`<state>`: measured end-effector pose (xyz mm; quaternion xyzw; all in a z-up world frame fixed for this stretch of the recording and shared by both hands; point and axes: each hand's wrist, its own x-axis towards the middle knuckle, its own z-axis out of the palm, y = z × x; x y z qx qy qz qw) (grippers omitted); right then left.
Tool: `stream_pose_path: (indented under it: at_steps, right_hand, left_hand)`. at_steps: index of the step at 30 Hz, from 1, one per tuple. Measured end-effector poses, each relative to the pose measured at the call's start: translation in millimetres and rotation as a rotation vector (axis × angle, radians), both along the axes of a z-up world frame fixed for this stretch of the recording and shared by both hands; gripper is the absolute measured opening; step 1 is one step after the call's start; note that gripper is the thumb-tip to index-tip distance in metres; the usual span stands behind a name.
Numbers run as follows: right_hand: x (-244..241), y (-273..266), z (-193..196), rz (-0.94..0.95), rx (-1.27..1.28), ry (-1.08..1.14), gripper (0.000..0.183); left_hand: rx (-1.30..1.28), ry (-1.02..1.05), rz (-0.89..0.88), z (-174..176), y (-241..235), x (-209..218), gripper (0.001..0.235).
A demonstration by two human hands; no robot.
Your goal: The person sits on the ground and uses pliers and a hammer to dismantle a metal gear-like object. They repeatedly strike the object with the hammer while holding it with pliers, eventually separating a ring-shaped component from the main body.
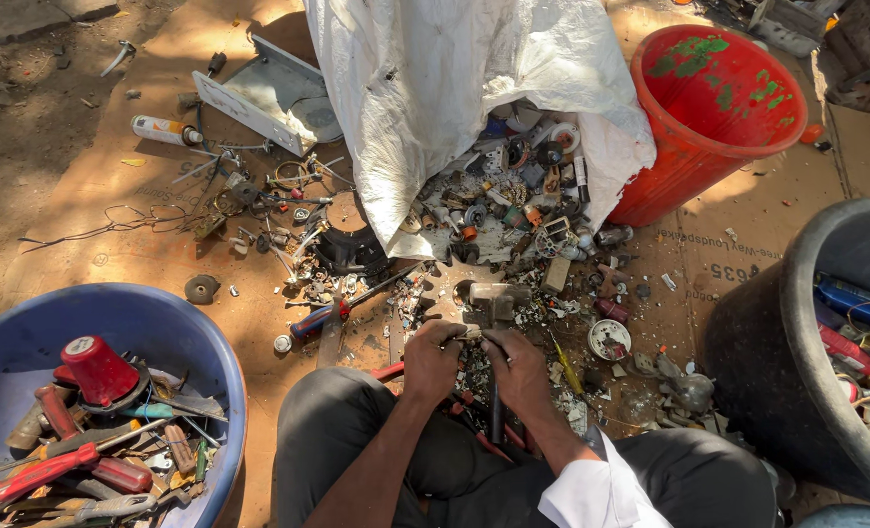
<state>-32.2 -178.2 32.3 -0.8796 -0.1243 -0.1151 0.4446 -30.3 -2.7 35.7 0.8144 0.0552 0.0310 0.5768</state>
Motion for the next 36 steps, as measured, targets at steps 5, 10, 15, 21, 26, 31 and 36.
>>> stream_pose_path:
  at_steps: [5,10,15,21,26,31,36]
  right_hand:
    - [13.5,-12.6,-10.2,-0.214,0.452,0.612,0.019]
    - [18.5,-24.7,-14.1,-0.173,0.782,0.591,0.019]
    - [3.8,-16.4,-0.8,-0.025,0.535,0.618,0.024]
    - [1.6,-6.3,11.3,0.090,0.329,0.422,0.036]
    - [5.4,-5.0,11.5,-0.025,0.227,0.626,0.025]
    - [3.9,-2.7,16.7,-0.069,0.025,0.494,0.025]
    - [-6.0,1.9,25.9,-0.025,-0.031,0.378,0.021]
  left_hand:
    - [0.051,0.174,0.057,-14.8,5.5,8.5,0.024]
    - [0.239,0.035,-0.099,-18.7,10.6,11.7,0.029]
    - [0.031,-0.141,-0.168,-2.9,-2.0,-1.9,0.027]
    - [-0.121,0.312,-0.261,7.6,-2.9,2.2,0.032]
    - [-0.421,0.349,-0.175,0.8,-6.4,6.0,0.028]
    - [-0.527,0.397,-0.131,-7.3,-9.6,7.0,0.025]
    - [-0.771,0.425,-0.164,-17.2,-9.3,7.9,0.023]
